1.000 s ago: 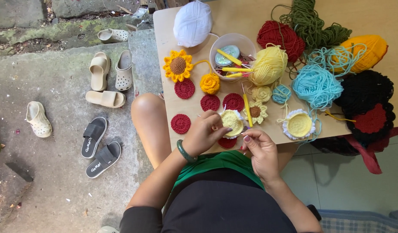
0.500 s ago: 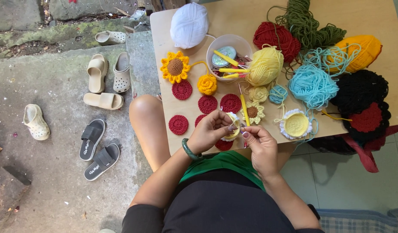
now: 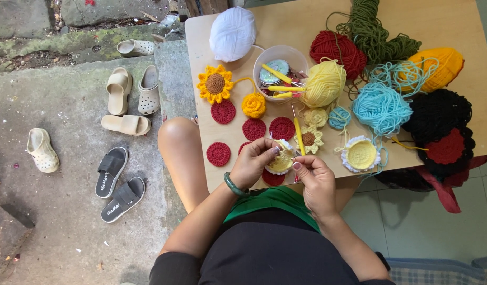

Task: A person is crocheting a small decorative flower using a crochet hook and various colors of yarn.

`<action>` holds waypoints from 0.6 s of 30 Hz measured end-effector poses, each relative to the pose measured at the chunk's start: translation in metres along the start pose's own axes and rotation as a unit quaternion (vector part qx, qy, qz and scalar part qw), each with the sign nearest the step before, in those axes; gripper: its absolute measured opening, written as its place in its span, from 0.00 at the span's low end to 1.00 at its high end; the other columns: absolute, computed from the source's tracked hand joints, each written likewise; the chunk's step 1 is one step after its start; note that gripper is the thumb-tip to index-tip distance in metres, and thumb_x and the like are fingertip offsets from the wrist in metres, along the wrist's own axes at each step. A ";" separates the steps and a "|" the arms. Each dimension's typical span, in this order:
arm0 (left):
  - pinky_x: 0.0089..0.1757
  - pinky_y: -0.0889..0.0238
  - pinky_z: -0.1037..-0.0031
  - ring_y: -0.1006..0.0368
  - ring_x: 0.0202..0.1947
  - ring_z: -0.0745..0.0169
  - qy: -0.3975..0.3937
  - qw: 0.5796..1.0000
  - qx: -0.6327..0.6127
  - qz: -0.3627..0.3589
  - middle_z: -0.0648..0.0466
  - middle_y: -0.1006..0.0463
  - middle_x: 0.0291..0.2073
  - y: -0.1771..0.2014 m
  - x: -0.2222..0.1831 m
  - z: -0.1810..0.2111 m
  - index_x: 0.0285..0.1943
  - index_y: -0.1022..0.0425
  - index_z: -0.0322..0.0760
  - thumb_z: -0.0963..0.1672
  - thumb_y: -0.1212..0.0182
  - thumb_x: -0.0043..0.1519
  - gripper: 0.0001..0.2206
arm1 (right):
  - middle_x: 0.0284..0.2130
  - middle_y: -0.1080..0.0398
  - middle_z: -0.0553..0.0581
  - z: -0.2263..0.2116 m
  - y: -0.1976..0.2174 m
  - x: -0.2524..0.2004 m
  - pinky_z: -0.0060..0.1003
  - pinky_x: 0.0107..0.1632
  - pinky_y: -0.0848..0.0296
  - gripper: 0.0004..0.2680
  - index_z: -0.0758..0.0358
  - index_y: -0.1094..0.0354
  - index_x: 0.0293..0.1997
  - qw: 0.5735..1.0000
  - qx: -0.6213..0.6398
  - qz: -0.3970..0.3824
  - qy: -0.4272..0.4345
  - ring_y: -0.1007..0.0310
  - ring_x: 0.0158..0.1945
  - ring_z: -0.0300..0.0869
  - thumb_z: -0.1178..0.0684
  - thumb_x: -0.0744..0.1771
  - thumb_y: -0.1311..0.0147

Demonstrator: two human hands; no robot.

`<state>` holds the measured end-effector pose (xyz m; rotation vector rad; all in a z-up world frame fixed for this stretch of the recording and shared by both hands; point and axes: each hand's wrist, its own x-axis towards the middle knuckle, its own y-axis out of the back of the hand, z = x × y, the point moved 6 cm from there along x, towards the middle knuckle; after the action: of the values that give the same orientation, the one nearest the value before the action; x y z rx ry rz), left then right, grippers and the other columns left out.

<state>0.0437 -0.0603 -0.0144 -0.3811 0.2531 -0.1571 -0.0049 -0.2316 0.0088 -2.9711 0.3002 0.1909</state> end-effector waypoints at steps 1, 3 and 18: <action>0.33 0.31 0.83 0.27 0.32 0.72 0.001 1.000 0.000 0.000 0.50 0.20 0.32 -0.002 -0.001 0.003 0.48 0.20 0.29 0.40 0.36 0.64 0.07 | 0.28 0.29 0.56 0.002 -0.001 0.000 0.24 0.31 0.29 0.04 0.71 0.27 0.44 1.000 0.000 0.000 -0.001 0.34 0.27 0.31 0.61 0.68 0.42; 0.35 0.32 0.85 0.27 0.33 0.73 -0.005 1.000 -0.016 0.002 0.50 0.19 0.33 -0.006 -0.004 0.009 0.50 0.21 0.28 0.40 0.35 0.64 0.08 | 0.30 0.28 0.56 0.005 -0.004 -0.001 0.24 0.32 0.28 0.04 0.71 0.27 0.44 1.000 0.016 -0.004 -0.002 0.34 0.27 0.30 0.61 0.68 0.41; 0.30 0.35 0.88 0.33 0.29 0.75 -0.001 0.995 -0.088 0.052 0.56 0.27 0.30 -0.006 -0.008 -0.014 0.45 0.23 0.28 0.42 0.42 0.69 0.08 | 0.30 0.29 0.56 -0.010 -0.019 -0.005 0.24 0.35 0.31 0.04 0.71 0.26 0.44 1.000 -0.017 -0.012 -0.001 0.36 0.30 0.31 0.61 0.68 0.42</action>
<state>0.0313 -0.0689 -0.0227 -0.5424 0.2859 -0.0316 -0.0050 -0.2140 0.0221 -3.0063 0.2646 0.1989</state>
